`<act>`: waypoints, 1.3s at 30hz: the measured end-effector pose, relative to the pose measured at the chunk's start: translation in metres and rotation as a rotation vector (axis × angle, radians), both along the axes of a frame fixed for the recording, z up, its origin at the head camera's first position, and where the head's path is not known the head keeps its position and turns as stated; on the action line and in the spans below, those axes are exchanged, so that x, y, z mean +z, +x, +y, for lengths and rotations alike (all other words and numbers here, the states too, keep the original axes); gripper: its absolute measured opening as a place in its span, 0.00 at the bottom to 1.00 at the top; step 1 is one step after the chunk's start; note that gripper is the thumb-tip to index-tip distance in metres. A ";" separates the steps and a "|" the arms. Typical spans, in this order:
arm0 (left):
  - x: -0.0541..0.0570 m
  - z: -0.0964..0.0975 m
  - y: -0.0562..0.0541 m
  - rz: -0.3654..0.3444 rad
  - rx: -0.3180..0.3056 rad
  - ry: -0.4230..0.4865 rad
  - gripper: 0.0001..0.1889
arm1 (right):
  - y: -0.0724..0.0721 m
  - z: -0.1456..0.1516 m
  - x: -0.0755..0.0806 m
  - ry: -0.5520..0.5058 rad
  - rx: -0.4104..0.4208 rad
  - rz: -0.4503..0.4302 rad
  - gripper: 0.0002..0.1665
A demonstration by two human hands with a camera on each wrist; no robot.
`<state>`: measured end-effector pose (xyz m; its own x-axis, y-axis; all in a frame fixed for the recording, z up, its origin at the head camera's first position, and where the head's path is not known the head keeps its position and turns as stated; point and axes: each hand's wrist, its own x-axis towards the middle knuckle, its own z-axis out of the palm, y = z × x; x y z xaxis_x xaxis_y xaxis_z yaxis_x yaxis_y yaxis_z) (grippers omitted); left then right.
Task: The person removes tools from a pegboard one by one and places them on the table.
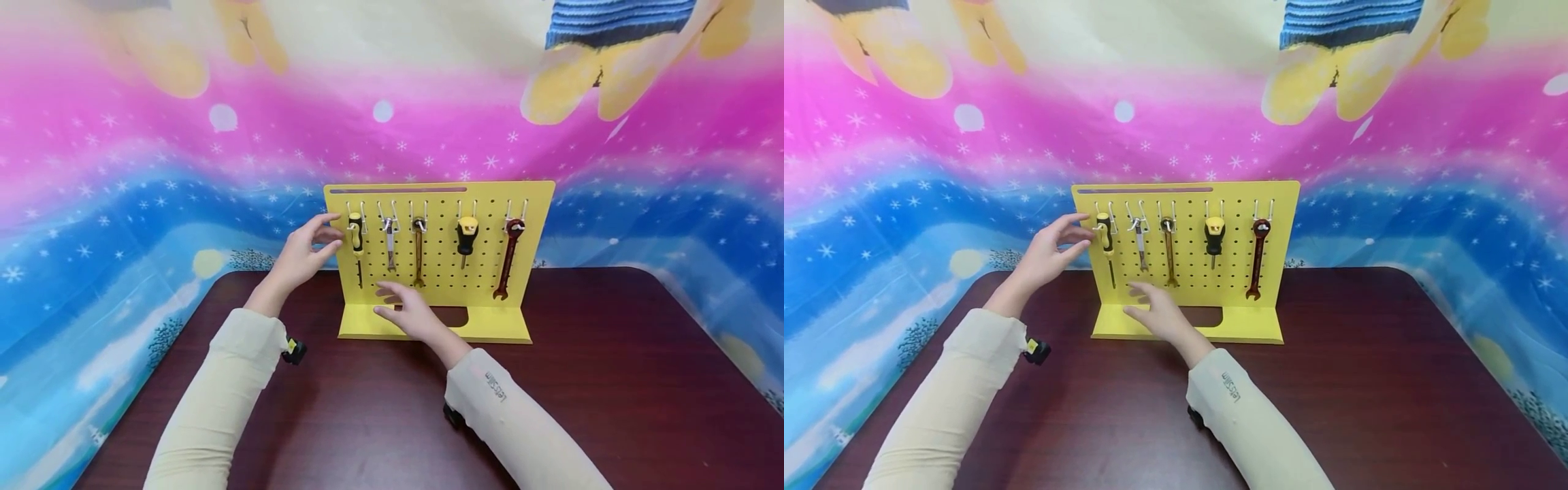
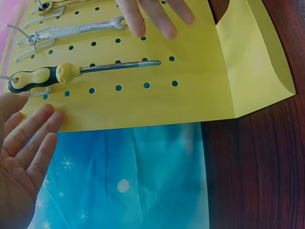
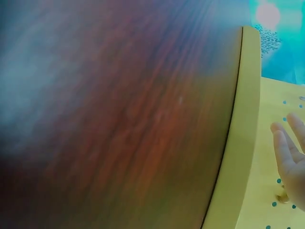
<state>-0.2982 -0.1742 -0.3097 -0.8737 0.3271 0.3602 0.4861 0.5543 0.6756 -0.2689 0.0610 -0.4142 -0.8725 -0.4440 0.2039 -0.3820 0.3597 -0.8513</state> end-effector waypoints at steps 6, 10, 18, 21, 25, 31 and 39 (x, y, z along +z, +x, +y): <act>0.000 0.004 -0.002 -0.004 -0.003 0.028 0.26 | -0.004 -0.009 -0.002 -0.024 0.019 -0.027 0.32; 0.001 0.007 -0.005 -0.003 -0.024 0.062 0.25 | -0.007 -0.015 0.001 -0.039 0.010 -0.031 0.32; 0.001 0.011 -0.008 -0.015 -0.029 0.091 0.24 | -0.012 -0.024 0.003 -0.074 -0.002 -0.081 0.33; 0.002 0.012 -0.008 -0.014 -0.028 0.093 0.23 | -0.013 -0.027 0.002 -0.085 0.001 -0.078 0.34; 0.001 0.013 -0.010 -0.013 -0.031 0.098 0.23 | -0.013 -0.030 0.001 -0.120 0.001 -0.084 0.34; 0.000 0.015 -0.011 -0.016 -0.027 0.102 0.23 | -0.012 -0.031 0.001 -0.175 -0.020 -0.083 0.30; -0.002 0.019 -0.011 -0.013 -0.009 0.120 0.24 | -0.011 -0.034 0.001 -0.164 -0.043 -0.026 0.24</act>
